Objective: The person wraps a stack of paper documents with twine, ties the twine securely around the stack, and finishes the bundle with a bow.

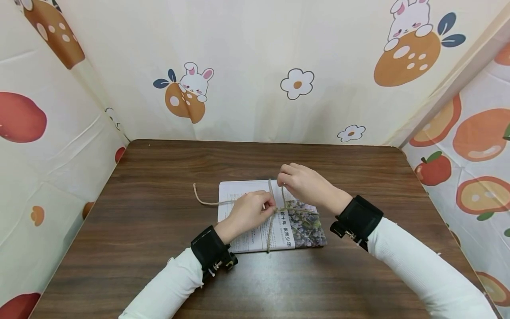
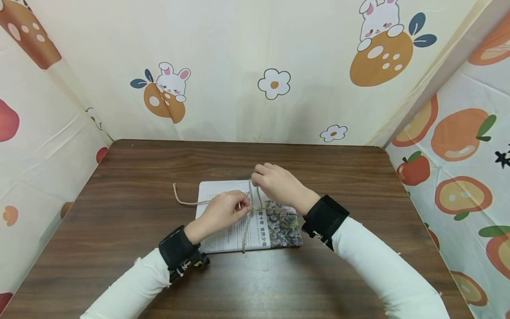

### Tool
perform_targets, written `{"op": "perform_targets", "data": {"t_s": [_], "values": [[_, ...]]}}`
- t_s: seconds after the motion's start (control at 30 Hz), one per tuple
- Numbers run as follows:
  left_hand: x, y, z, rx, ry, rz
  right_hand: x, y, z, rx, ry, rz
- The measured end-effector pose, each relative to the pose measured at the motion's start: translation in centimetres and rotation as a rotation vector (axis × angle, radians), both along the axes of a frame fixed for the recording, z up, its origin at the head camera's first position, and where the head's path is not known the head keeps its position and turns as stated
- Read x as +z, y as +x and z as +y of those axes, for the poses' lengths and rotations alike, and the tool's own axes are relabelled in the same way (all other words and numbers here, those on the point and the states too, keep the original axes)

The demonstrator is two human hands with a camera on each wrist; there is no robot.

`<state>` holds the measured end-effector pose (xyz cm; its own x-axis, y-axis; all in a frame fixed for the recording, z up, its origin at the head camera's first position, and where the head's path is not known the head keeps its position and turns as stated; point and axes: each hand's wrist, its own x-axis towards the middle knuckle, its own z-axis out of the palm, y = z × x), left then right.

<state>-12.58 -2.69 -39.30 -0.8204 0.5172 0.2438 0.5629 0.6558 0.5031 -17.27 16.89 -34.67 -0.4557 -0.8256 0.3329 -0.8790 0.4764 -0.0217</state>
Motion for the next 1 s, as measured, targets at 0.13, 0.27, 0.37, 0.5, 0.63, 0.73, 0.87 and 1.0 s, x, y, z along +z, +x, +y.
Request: {"op": "perform_targets", "data": {"t_s": [0.13, 0.27, 0.37, 0.5, 0.63, 0.73, 0.87, 1.0], "values": [[0.0, 0.0, 0.0, 0.009, 0.005, 0.001, 0.3, -0.1, -0.8, 0.044, 0.003, 0.003], [-0.1, -0.1, -0.2, 0.013, 0.009, 0.005, 0.6, -0.2, -1.4, 0.054, 0.010, -0.005], [-0.3, -0.1, -0.3, 0.003, 0.019, 0.008, 0.6, -0.4, -1.9, 0.050, 0.006, -0.029], [-0.4, 0.0, -0.3, -0.004, 0.027, 0.010, 0.4, -0.5, -2.6, 0.042, -0.015, -0.102], [-0.6, 0.1, -0.3, -0.002, 0.026, 0.009, 0.0, -0.6, -3.5, 0.016, -0.018, -0.232], [-0.7, 0.2, -0.4, 0.003, 0.027, 0.014, -0.7, -0.6, -3.9, -0.011, -0.007, -0.349], [-0.9, 0.2, -0.5, 0.009, 0.028, 0.023, -1.7, -0.6, -4.0, -0.041, 0.002, -0.456], [-1.0, 0.2, -0.5, 0.012, 0.027, 0.019, -2.3, -0.5, -3.7, -0.058, -0.009, -0.465]]}}
